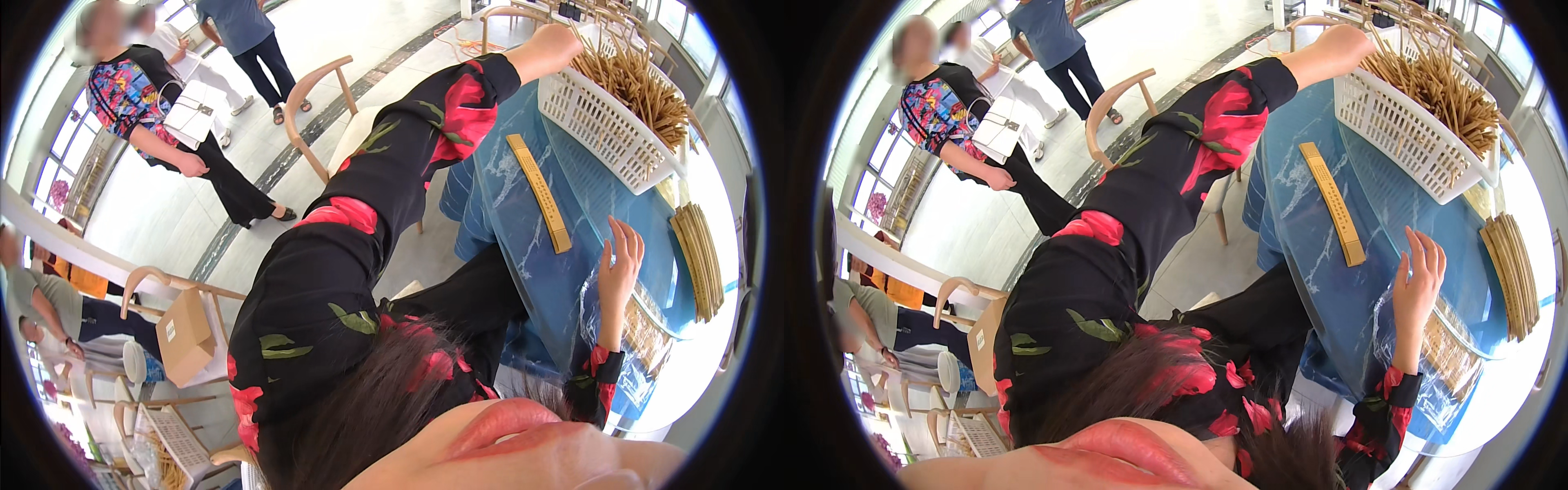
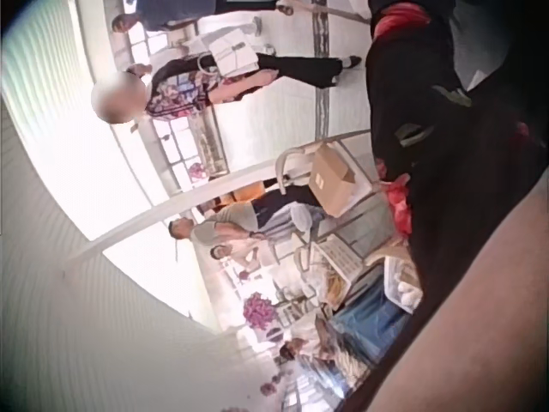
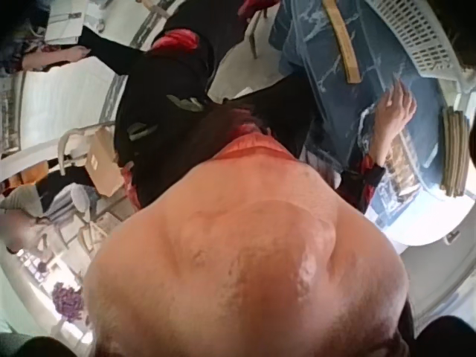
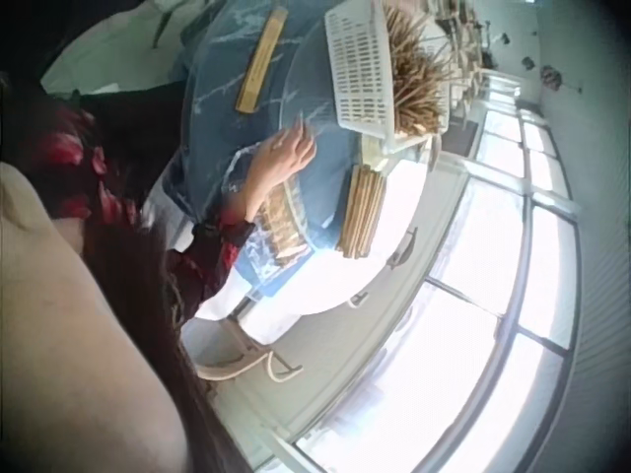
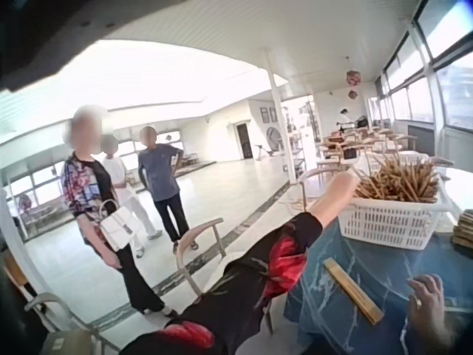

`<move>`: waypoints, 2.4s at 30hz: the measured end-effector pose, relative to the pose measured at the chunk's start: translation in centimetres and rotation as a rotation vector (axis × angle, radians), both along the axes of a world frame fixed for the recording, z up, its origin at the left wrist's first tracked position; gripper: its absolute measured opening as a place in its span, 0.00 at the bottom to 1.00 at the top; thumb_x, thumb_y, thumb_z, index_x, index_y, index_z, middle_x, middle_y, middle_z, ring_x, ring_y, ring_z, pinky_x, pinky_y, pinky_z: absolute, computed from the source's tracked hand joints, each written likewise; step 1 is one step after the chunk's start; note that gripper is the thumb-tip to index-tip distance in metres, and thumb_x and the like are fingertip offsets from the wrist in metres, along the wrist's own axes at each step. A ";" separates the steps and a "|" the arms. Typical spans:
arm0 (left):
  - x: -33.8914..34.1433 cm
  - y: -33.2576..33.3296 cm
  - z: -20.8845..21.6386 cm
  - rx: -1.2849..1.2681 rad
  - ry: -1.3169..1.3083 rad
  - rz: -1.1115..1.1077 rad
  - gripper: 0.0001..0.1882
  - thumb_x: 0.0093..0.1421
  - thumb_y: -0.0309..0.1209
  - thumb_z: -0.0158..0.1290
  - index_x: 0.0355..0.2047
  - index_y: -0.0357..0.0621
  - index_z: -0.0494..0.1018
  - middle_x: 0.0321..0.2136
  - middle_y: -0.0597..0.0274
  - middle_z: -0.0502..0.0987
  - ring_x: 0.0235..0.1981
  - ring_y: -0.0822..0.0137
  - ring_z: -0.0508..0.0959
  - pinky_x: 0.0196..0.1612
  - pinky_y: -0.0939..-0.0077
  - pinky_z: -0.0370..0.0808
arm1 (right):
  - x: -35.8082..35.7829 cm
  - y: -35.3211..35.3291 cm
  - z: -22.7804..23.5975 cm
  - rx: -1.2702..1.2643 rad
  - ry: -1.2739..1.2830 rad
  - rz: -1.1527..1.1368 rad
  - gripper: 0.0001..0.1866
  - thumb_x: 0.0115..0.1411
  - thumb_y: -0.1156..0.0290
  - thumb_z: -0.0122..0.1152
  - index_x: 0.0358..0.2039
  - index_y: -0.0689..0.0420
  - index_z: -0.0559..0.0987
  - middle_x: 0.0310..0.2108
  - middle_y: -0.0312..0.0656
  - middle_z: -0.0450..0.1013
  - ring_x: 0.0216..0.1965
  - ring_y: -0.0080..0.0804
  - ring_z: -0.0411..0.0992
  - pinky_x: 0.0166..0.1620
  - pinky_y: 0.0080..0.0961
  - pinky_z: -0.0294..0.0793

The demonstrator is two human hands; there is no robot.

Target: The person sits at a table and repeatedly picks up thin bamboo strips, aligns them with a flat bamboo piece, and inserts them into slots. The person handles the strips one at a time, occasionally adjusting their position before placing them into a basket or onto the table.

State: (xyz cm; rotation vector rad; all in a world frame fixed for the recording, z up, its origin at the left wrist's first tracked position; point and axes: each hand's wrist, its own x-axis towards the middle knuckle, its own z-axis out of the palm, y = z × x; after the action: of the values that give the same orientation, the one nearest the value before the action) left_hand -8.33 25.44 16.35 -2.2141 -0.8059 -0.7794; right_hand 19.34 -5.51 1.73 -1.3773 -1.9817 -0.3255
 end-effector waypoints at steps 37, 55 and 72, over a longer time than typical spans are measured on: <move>-2.9 -28.6 -12.5 -1.428 -1.259 -0.624 0.13 0.71 0.28 0.55 0.50 0.35 0.82 0.34 0.59 0.85 0.32 0.74 0.81 0.40 0.80 0.80 | -5.8 -0.9 3.5 0.237 -0.448 -0.092 0.09 0.59 0.70 0.61 0.41 0.51 0.75 0.30 0.32 0.70 0.35 0.28 0.75 0.37 0.28 0.74; -1.0 -28.9 -14.6 -1.315 -1.147 -0.688 0.14 0.74 0.27 0.49 0.52 0.37 0.81 0.37 0.58 0.83 0.37 0.71 0.81 0.44 0.77 0.79 | -5.4 -1.0 1.2 0.105 -0.351 -0.010 0.11 0.62 0.68 0.61 0.44 0.54 0.75 0.28 0.37 0.73 0.32 0.37 0.78 0.33 0.33 0.76; 0.1 -18.5 -16.4 -1.054 -0.225 -0.611 0.13 0.56 0.22 0.64 0.42 0.44 0.84 0.40 0.64 0.78 0.41 0.64 0.80 0.46 0.73 0.78 | -1.9 -0.2 0.4 0.094 -0.235 -0.229 0.07 0.67 0.66 0.60 0.35 0.54 0.74 0.25 0.39 0.77 0.29 0.40 0.79 0.32 0.35 0.76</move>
State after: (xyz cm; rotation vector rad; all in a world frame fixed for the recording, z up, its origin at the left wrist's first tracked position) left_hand -8.21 6.95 -0.07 -3.4638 -0.7253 -1.0427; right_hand 17.41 -5.76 2.15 -1.5674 -1.9654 -0.7054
